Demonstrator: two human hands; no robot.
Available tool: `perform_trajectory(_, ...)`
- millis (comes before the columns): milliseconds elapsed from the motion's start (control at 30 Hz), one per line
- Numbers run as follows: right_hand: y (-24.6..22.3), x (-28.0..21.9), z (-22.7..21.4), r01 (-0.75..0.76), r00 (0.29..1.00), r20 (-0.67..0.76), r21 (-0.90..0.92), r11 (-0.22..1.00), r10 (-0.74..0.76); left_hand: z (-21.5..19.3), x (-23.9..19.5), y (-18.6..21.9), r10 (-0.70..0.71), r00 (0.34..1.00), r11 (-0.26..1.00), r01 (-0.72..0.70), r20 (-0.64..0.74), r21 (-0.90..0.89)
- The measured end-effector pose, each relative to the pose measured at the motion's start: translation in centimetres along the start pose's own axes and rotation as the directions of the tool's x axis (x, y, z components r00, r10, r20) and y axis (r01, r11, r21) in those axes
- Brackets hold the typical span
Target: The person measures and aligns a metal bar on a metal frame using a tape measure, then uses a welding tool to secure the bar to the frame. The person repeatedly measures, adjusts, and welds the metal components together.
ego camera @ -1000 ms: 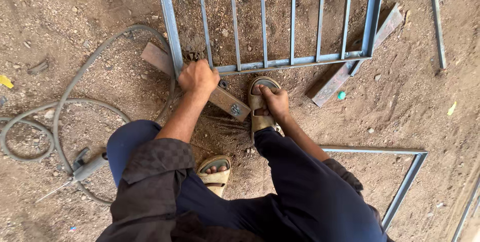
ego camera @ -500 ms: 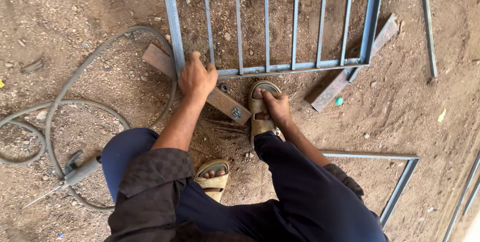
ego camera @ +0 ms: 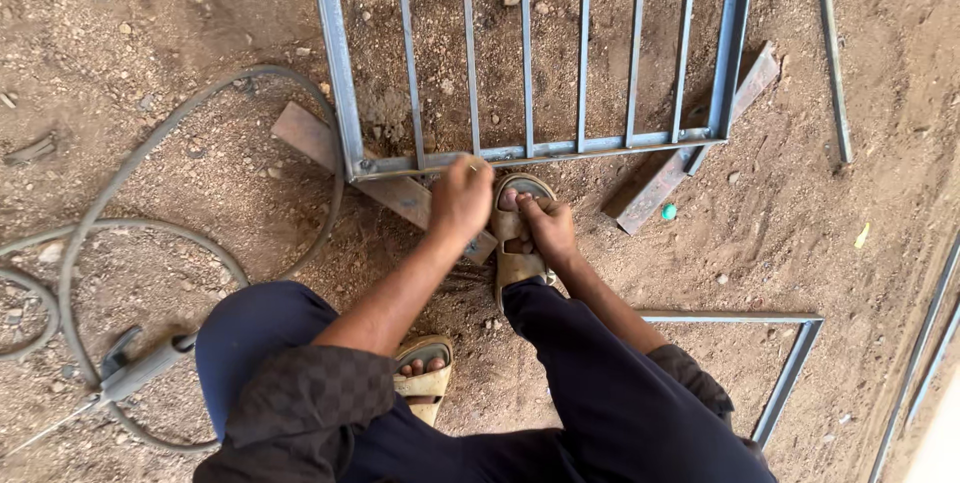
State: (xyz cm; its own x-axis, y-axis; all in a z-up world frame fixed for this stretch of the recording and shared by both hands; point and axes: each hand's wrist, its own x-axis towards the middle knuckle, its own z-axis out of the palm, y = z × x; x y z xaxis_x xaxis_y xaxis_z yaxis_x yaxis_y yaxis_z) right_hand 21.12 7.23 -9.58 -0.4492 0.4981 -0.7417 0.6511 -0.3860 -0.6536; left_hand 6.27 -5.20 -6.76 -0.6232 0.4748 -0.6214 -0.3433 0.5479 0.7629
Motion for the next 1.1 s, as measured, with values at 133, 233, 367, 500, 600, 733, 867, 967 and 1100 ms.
perform_trajectory(133,1.4,-0.2,-0.5,0.081,0.996,0.044,-0.06,0.995,-0.078,2.0,-2.3,0.3,0.2,0.98,0.977,-0.199,-0.007,0.073)
perform_trajectory(233,1.6,0.6,-0.7,0.073,0.994,0.081,-0.065,0.995,-0.067,2.3,-3.7,0.8,0.378,0.919,0.926,-0.373,-0.115,0.062)
perform_trajectory(367,1.5,0.3,-0.5,0.013,0.997,0.076,-0.162,0.987,-0.001,1.4,-4.4,1.9,0.323,0.941,0.942,-0.33,-0.098,-0.063)
perform_trajectory(500,-0.4,-0.3,1.3,0.364,0.924,0.205,-0.206,0.908,-0.324,-0.3,-5.0,2.4,0.258,0.954,0.94,-0.284,-0.152,-0.189)
perform_trajectory(600,-3.8,-1.6,2.4,0.729,0.667,0.382,-0.159,0.666,-0.639,-1.9,-5.4,2.7,0.129,0.985,0.902,-0.163,-0.111,-0.4)
perform_trajectory(733,-8.2,-3.2,4.6,0.841,0.472,0.506,-0.011,0.541,-0.722,-4.0,-5.6,3.7,0.163,0.97,0.765,-0.239,-0.18,-0.598)
perform_trajectory(867,-8.0,-4.8,7.1,0.925,0.371,0.507,-0.125,0.36,-0.778,-4.2,-6.7,4.5,-0.026,0.999,0.68,-0.007,-0.034,-0.733)
perform_trajectory(967,-8.3,-4.9,7.3,0.856,0.505,0.49,-0.179,0.485,-0.71,-5.0,-6.3,4.1,-0.013,0.997,0.713,-0.045,-0.076,-0.7)
perform_trajectory(1100,-9.2,-5.4,7.1,0.816,0.572,0.487,-0.253,0.52,-0.66,-5.4,-5.6,3.8,-0.102,0.99,0.735,0.012,-0.093,-0.678)
